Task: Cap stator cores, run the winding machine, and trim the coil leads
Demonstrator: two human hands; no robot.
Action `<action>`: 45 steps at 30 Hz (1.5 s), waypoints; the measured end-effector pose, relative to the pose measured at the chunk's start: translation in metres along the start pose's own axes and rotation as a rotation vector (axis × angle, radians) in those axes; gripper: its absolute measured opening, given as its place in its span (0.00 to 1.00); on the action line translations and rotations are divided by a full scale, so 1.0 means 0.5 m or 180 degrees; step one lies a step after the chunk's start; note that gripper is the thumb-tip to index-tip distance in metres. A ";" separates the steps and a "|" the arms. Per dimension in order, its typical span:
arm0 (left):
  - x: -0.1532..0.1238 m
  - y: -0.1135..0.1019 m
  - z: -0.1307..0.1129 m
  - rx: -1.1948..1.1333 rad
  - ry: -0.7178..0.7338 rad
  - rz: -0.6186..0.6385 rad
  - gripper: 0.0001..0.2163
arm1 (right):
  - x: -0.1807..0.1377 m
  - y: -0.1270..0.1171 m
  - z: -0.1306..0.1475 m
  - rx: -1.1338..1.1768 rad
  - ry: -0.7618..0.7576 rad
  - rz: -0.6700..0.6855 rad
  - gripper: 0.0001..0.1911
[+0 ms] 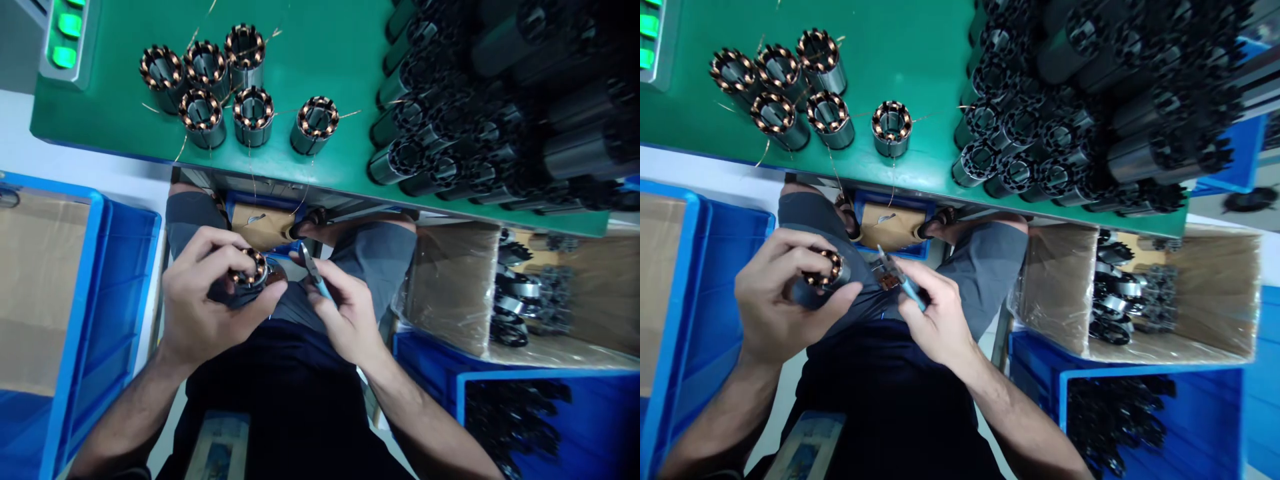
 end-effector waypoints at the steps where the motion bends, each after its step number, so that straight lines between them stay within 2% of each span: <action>1: -0.004 0.002 0.020 -0.0423 -0.0341 -0.0003 0.09 | 0.003 0.000 -0.003 -0.0153 0.0007 -0.0033 0.31; 4: -0.019 0.024 0.070 -0.1825 -0.1426 -0.0111 0.08 | 0.005 -0.001 0.009 -0.0574 -0.0251 -0.0181 0.34; 7: -0.028 0.057 0.082 -0.2613 -0.1997 -0.0118 0.13 | -0.002 -0.002 0.033 -0.0933 -0.0641 -0.0435 0.33; 12: -0.025 0.090 0.065 -0.3018 -0.2078 -0.0027 0.12 | -0.008 -0.005 0.051 -0.1169 -0.0935 -0.0752 0.31; 19: -0.023 0.105 0.051 -0.3203 -0.2014 0.0079 0.07 | -0.009 -0.013 0.037 -0.1186 -0.0763 -0.0819 0.24; 21: -0.025 0.106 0.052 -0.3149 -0.2020 0.0061 0.09 | -0.011 -0.014 0.031 -0.1120 -0.0735 -0.0772 0.24; 25: -0.033 0.120 0.066 -0.2970 -0.2061 -0.0074 0.12 | -0.011 -0.012 0.022 -0.0779 -0.0842 -0.0597 0.32; 29: -0.052 0.116 0.107 -0.2766 -0.2331 -0.0517 0.19 | 0.007 0.010 -0.017 -0.0534 -0.0438 -0.0057 0.32; 31: -0.067 0.072 0.137 -0.2535 -0.2523 -0.0760 0.23 | 0.012 0.020 -0.050 -0.0575 -0.0150 0.0196 0.30; 33: -0.080 -0.022 0.166 -0.2118 -0.2508 -0.1044 0.25 | 0.013 0.026 -0.089 -0.0685 0.0019 0.0340 0.28; 35: -0.088 -0.165 0.184 -0.1267 -0.2231 -0.1317 0.25 | 0.011 0.036 -0.132 -0.0804 0.0035 0.0474 0.30; 38: -0.093 -0.390 0.199 0.0439 -0.1836 -0.1616 0.23 | 0.005 0.061 -0.193 -0.0895 0.0063 0.0669 0.36; 40: -0.096 -0.505 0.232 0.1093 -0.1815 -0.1871 0.21 | 0.003 0.083 -0.220 -0.0937 0.0104 0.0876 0.39; 42: -0.094 -0.577 0.290 0.1534 -0.1988 -0.1925 0.16 | 0.004 0.103 -0.231 -0.0944 0.0104 0.1057 0.39; 45: -0.084 -0.620 0.400 0.1876 -0.2424 -0.1708 0.12 | 0.009 0.120 -0.235 -0.0929 0.0015 0.1203 0.39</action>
Point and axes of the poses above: each hand's wrist, its own x-axis towards the middle knuckle, its own y-axis out of the palm, z = x × y, the point moved 7 cm from there along x, towards the middle knuckle, and after that the axes turned 5 degrees about -x, right-handed, at the moved point
